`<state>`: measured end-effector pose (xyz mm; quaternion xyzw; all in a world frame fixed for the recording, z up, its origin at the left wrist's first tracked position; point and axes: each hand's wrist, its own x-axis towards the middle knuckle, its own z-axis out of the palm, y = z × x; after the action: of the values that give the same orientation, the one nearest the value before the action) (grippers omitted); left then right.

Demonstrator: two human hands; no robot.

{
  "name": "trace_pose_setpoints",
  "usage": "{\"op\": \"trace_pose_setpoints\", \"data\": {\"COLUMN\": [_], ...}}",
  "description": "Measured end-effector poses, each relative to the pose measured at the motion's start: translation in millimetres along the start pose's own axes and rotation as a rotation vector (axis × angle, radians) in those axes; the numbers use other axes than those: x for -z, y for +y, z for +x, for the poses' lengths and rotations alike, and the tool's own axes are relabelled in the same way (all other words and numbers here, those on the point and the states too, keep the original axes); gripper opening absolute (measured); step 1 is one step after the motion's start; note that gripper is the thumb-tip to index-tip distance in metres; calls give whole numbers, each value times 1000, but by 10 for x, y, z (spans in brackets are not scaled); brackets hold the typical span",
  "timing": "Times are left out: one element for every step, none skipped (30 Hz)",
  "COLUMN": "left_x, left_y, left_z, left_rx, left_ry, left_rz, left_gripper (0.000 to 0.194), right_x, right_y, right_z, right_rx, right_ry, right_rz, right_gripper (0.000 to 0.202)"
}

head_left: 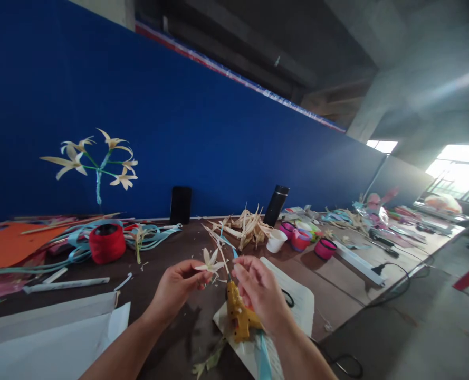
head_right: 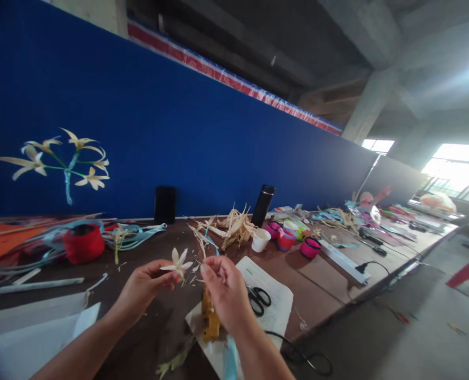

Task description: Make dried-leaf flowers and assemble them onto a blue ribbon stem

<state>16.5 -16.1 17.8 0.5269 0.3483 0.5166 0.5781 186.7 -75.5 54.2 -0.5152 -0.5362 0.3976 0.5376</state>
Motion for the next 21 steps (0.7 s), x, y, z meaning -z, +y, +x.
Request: {"op": "trace_pose_setpoints", "data": {"left_x": [7, 16, 26, 37, 47, 56, 64, 69, 73, 76, 78, 80, 83, 85, 88, 91, 92, 92, 89, 85, 78], "left_y": [7, 9, 6, -2, -14, -27, -40, -52, -63, -71, -78, -85, -92, -101, -111, -120, -128, -132, -132, -126, -115], "left_z": [0, 0, 2, 5, 9, 14, 20, 26, 32, 38, 43, 49, 54, 60, 66, 71, 76, 78, 78, 76, 72], "left_rx": [1, 2, 3, 4, 4, 4, 6, 7, 7, 6, 3, -1, -7, -11, -12, -9, -4, 2, 6, 10, 13], "left_ry": [5, 10, 14, 16, 17, 21, 25, 29, 32, 33, 33, 32, 31, 32, 34, 37, 39, 42, 46, 49, 53], "left_rz": [3, 4, 3, -3, -13, -29, -46, -62, -73, -79, -82, -84, -85, -90, -97, -104, -107, -106, -101, -91, -79], "left_gripper": [18, 19, 19, 19, 20, 20, 20, 21, 22, 23, 24, 24, 25, 25, 25, 26, 26, 26, 26, 26, 26], "right_x": [-89, -163, -224, -275, -318, -357, -393, -427, -459, -489, -516, -539, -558, -572, -582, -587, -589, -587, -583, -577, -569], "right_y": [9, 17, 21, 22, 21, 19, 19, 22, 30, 44, 64, 88, 115, 145, 175, 204, 230, 254, 273, 289, 302], "right_z": [16, 43, 76, 112, 147, 181, 212, 240, 265, 288, 308, 325, 340, 353, 363, 371, 376, 379, 380, 379, 376], "right_rx": [-4, -5, -2, 3, 8, 8, 2, -9, -25, -41, -57, -70, -81, -93, -103, -109, -112, -109, -105, -101, -96], "right_ry": [4, 7, 4, 0, -6, -13, -19, -23, -29, -34, -37, -37, -35, -33, -28, -25, -24, -24, -29, -34, -38], "right_rz": [53, 86, 105, 115, 122, 136, 157, 188, 225, 267, 306, 340, 369, 392, 412, 428, 442, 450, 453, 451, 449], "right_gripper": [35, 35, 35, 35, 35, 35, 35, 35, 35, 36, 36, 36, 37, 37, 36, 36, 35, 34, 32, 31, 30]}}
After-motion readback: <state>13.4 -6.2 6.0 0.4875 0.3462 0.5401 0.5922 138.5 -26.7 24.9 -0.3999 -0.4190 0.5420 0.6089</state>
